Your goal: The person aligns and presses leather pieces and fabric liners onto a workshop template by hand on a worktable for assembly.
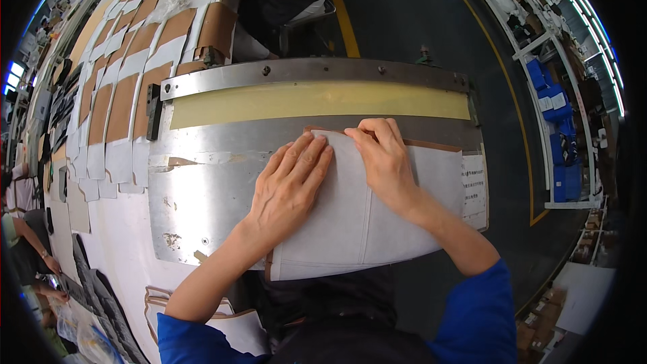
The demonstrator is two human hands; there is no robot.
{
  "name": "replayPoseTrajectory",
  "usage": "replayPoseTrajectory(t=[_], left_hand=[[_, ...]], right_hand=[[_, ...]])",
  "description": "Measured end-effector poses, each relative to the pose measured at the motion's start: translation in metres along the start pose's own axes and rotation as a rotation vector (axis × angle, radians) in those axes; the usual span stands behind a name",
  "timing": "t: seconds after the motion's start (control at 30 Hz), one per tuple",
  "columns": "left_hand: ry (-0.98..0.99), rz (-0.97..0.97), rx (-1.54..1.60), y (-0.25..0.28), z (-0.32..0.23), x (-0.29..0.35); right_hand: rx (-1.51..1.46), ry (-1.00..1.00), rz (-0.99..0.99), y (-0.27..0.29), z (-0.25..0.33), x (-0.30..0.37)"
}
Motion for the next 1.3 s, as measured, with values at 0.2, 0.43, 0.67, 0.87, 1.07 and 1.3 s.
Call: replayPoseTrajectory(t=[0.2, 0.43, 0.67, 0.87, 1.07, 1.3], left_hand=[[0.031, -0.004, -0.054, 0.001, 0.003, 0.004], [0.095, -0.034, -0.029, 0.0, 0.005, 0.005], [0.126, -0.021, -0.044, -0.001, 0.004, 0.005], [0.137, -0.007, -0.036, -0.001, 0.005, 0.007], [0.12, -0.032, -0.033, 0.0, 0.006, 0.007], [0.15, -0.085, -0.073, 0.003, 0.006, 0.008]], right_hand=[[0.099, 0.092, 0.076, 0.0, 0.008, -0.001], [0.168, 0.139, 0.153, -0.005, 0.017, -0.007], [0.187, 0.146, 0.172, -0.011, 0.024, -0.011], [0.182, 0.159, 0.172, -0.017, 0.029, -0.014], [0.167, 0.172, 0.166, -0.023, 0.033, -0.018], [0.19, 0.191, 0.196, -0.023, 0.036, -0.022]])
Point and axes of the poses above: each hand's wrist, its own x-axis away from the middle knuckle, its own y-axis out of the back of the hand, z = x × y, the point moved 4 cm from there along -x, towards the middle knuckle, and after that the axes turned 1 degree about -x, right-handed, at the moved point
